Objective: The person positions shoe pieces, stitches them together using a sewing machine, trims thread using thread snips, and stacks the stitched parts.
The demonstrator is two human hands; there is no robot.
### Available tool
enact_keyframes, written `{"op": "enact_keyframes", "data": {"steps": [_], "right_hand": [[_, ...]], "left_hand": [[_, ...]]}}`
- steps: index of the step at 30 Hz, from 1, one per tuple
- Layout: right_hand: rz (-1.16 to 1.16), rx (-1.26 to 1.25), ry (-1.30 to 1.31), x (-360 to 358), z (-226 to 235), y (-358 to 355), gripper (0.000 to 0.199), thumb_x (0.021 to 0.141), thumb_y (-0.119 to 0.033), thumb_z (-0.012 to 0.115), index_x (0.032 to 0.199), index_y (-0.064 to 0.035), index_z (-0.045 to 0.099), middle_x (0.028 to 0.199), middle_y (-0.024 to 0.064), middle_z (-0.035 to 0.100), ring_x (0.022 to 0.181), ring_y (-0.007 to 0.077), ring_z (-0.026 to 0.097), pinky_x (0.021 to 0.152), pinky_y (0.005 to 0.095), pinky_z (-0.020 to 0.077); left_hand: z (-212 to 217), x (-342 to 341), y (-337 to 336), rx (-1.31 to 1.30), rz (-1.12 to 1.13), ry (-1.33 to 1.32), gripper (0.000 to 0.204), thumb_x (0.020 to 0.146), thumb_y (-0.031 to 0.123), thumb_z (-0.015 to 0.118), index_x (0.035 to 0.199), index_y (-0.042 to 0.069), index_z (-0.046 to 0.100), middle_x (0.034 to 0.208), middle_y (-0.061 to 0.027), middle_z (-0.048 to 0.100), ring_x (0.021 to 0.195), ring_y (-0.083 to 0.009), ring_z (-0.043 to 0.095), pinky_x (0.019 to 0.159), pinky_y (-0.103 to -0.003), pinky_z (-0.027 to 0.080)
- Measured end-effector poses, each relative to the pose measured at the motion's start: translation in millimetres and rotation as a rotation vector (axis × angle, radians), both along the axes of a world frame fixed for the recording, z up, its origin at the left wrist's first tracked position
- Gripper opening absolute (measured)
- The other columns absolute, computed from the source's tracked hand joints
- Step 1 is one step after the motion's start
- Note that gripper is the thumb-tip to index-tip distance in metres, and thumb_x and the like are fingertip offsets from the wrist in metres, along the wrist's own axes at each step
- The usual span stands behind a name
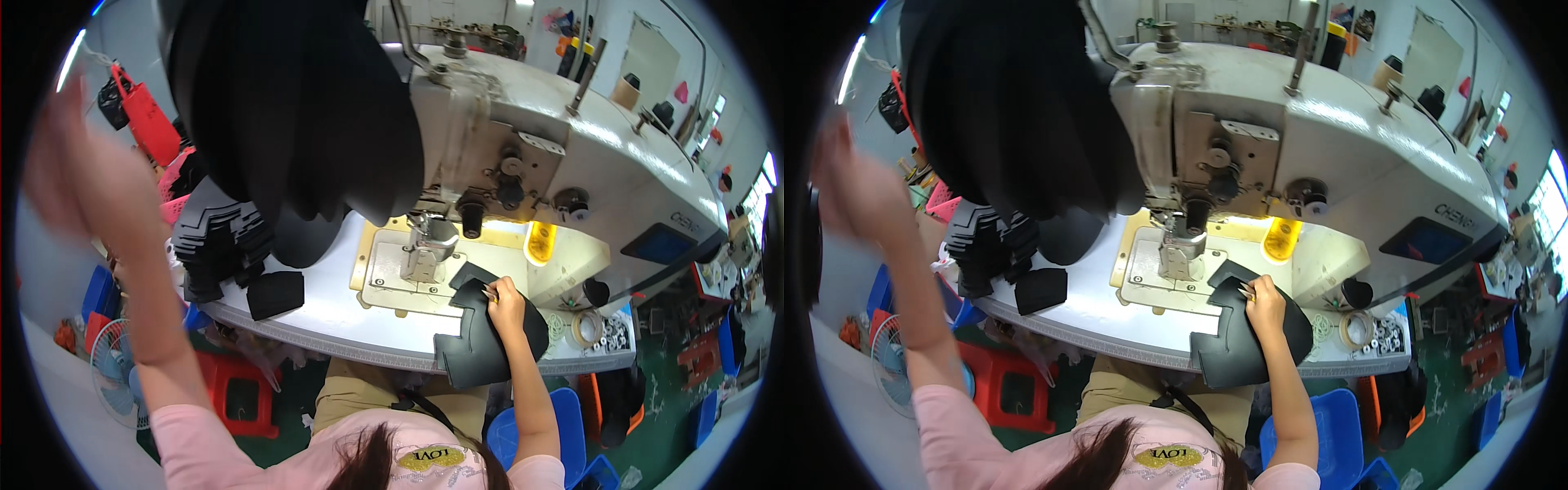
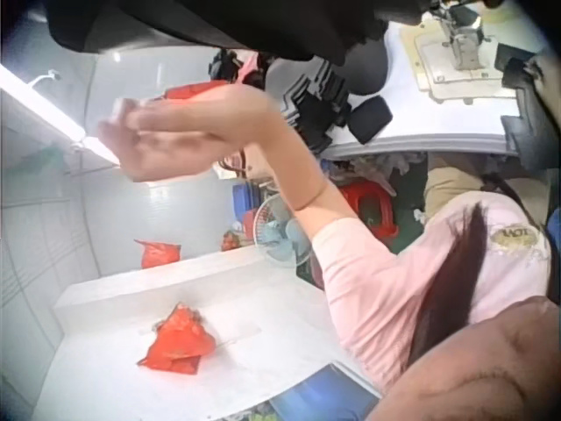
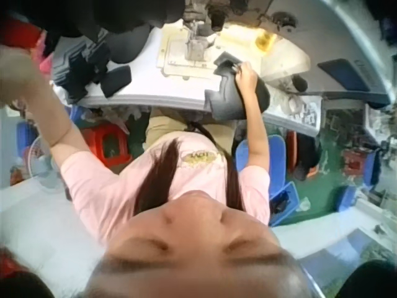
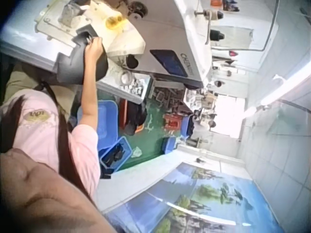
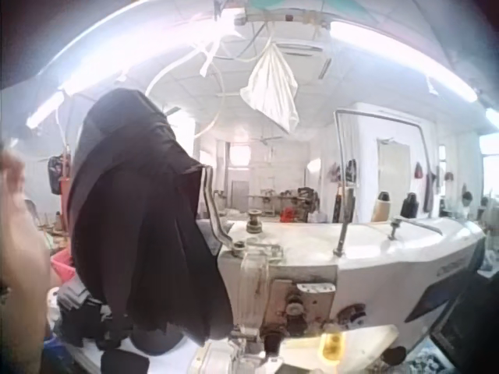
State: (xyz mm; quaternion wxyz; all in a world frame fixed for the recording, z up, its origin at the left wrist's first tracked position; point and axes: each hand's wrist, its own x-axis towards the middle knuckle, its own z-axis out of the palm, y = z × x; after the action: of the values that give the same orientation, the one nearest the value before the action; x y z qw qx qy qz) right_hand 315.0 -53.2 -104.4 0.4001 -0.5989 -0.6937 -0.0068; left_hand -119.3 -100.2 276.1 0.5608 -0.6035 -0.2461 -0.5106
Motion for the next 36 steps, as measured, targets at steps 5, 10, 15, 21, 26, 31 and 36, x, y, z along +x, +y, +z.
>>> {"op": "enact_keyframes", "data": {"steps": [5,10,15,21,26,31,36], "right_hand": [[0.062,-0.040,0.035,6.0,4.3,-11.1,0.018,0.071,0.009,0.065,0.085,-0.0018,0.061,0.094,0.0117,0.065,0.078,0.0314,0.067,0.068,0.0377,0.0533],[0.160,0.000,0.125,6.9,12.1,-30.3,0.025,0.067,0.013,0.065,0.089,0.0011,0.062,0.097,0.0141,0.066,0.080,0.0292,0.069,0.068,0.0357,0.0563],[0.230,0.162,-0.145,4.9,96.4,-83.2,0.031,0.064,0.011,0.066,0.091,-0.0033,0.063,0.089,0.0127,0.066,0.067,0.0277,0.065,0.058,0.0341,0.0517],[0.164,0.409,0.029,-18.7,202.3,-130.6,0.016,0.077,0.009,0.064,0.090,-0.0002,0.067,0.074,0.0147,0.063,0.063,0.0263,0.061,0.057,0.0303,0.0464],[0.207,0.031,0.035,-30.9,188.3,-79.1,0.008,0.082,0.005,0.065,0.089,0.0014,0.066,0.071,0.0099,0.058,0.060,0.0210,0.056,0.057,0.0285,0.0435],[0.363,-0.047,0.108,-41.2,162.0,-29.5,0.009,0.083,0.003,0.065,0.092,0.0005,0.066,0.072,0.0101,0.057,0.062,0.0216,0.057,0.060,0.0284,0.0440],[0.387,-0.086,0.205,-53.2,147.5,-6.4,0.013,0.087,0.003,0.061,0.097,-0.0017,0.065,0.075,0.0056,0.060,0.067,0.0156,0.055,0.064,0.0264,0.0435]], "left_hand": [[-229.7,155.8,25.7,-1.165,-0.961,0.148,0.042,0.082,0.002,0.063,0.124,0.005,0.058,0.109,-0.0162,0.059,0.101,-0.0340,0.059,0.088,-0.044,0.047],[-351.0,254.3,109.9,-2.056,-1.332,-0.143,0.033,0.099,0.012,0.045,0.129,0.001,0.054,0.119,-0.0154,0.061,0.115,-0.0300,0.058,0.098,-0.036,0.045],[-387.3,266.0,104.2,-1.962,-1.169,0.398,0.047,0.092,0.036,0.060,0.130,0.008,0.056,0.137,-0.0193,0.048,0.132,-0.0342,0.040,0.109,-0.045,0.034],[-384.8,252.0,35.2,-1.592,-0.857,0.467,0.058,0.080,0.043,0.071,0.126,0.009,0.059,0.142,-0.0226,0.041,0.138,-0.0403,0.030,0.114,-0.051,0.024],[-360.4,133.7,46.9,-1.662,-0.754,0.033,0.025,0.078,0.023,0.075,0.089,0.003,0.066,0.093,-0.0122,0.066,0.093,-0.0308,0.062,0.084,-0.039,0.049],[-329.2,-43.2,79.0,-1.622,0.050,-0.075,0.021,0.076,0.016,0.073,0.091,0.002,0.066,0.094,-0.0162,0.064,0.094,-0.0351,0.061,0.085,-0.042,0.049],[-328.7,-95.0,82.5,-1.892,0.230,0.009,0.036,0.077,0.019,0.074,0.107,0.000,0.066,0.105,-0.0187,0.063,0.106,-0.0366,0.058,0.095,-0.041,0.046]]}}
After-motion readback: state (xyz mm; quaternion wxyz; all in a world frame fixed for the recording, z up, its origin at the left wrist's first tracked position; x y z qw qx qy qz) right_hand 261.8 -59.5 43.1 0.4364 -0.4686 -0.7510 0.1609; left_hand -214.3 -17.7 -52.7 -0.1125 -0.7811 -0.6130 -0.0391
